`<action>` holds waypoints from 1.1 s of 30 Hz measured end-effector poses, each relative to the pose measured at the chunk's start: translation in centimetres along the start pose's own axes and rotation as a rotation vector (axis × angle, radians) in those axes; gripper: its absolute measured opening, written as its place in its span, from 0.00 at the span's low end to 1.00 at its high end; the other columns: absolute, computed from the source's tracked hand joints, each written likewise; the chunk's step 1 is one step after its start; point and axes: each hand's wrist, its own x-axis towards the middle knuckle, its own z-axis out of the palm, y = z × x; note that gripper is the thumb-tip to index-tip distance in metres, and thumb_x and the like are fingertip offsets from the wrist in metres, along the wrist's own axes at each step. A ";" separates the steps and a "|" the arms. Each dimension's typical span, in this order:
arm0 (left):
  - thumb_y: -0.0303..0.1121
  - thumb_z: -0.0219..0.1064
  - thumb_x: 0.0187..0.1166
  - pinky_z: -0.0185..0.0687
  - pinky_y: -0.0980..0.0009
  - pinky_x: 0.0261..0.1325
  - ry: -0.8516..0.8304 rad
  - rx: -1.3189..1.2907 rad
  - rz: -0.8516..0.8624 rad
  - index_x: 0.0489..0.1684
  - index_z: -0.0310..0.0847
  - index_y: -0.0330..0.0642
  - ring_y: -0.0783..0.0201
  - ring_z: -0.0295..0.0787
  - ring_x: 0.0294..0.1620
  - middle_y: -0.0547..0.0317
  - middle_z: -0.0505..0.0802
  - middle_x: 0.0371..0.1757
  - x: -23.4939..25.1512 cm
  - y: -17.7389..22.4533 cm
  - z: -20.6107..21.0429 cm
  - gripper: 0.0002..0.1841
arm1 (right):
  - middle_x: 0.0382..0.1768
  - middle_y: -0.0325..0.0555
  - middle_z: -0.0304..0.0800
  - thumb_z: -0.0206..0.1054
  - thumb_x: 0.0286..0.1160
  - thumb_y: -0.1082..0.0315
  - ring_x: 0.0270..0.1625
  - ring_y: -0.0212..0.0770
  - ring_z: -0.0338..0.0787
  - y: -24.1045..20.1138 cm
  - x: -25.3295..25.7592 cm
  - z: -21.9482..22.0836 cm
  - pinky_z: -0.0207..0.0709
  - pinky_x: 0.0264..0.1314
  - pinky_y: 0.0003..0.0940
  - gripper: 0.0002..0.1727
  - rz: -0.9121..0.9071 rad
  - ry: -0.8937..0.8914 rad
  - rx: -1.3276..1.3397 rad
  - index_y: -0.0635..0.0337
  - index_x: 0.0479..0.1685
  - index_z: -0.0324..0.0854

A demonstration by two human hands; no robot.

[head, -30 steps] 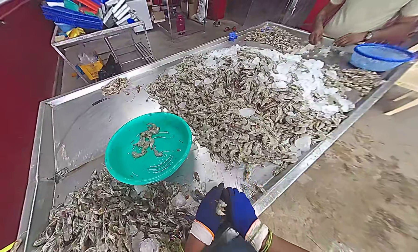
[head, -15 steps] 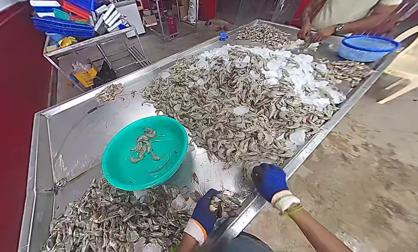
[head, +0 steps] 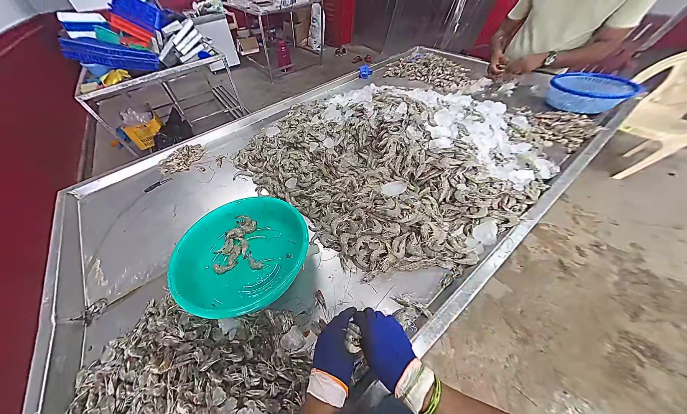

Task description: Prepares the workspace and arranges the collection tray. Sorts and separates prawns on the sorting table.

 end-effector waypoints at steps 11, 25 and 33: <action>0.20 0.62 0.78 0.85 0.64 0.48 -0.258 -0.323 -0.099 0.70 0.75 0.30 0.62 0.85 0.36 0.47 0.88 0.42 -0.5 0.1 -1.4 0.20 | 0.52 0.68 0.90 0.70 0.70 0.70 0.61 0.70 0.88 9.6 2.7 0.6 0.79 0.63 0.67 0.10 0.121 0.352 0.057 0.67 0.45 0.89; 0.15 0.69 0.60 0.88 0.80 0.41 0.176 -0.627 0.325 0.49 0.82 0.27 0.81 0.87 0.36 0.61 0.91 0.41 -1.0 -3.8 -1.1 0.16 | 0.66 0.64 0.88 0.59 0.87 0.66 0.67 0.67 0.88 13.5 5.8 -1.2 0.78 0.70 0.68 0.18 0.164 0.458 0.365 0.56 0.68 0.87; 0.12 0.69 0.59 0.87 0.67 0.65 0.106 -0.429 0.299 0.59 0.87 0.28 0.66 0.93 0.56 0.49 0.95 0.55 -0.5 -2.5 0.7 0.23 | 0.68 0.68 0.83 0.64 0.79 0.74 0.69 0.71 0.83 10.6 6.9 1.3 0.78 0.67 0.65 0.23 0.323 0.283 0.139 0.63 0.75 0.77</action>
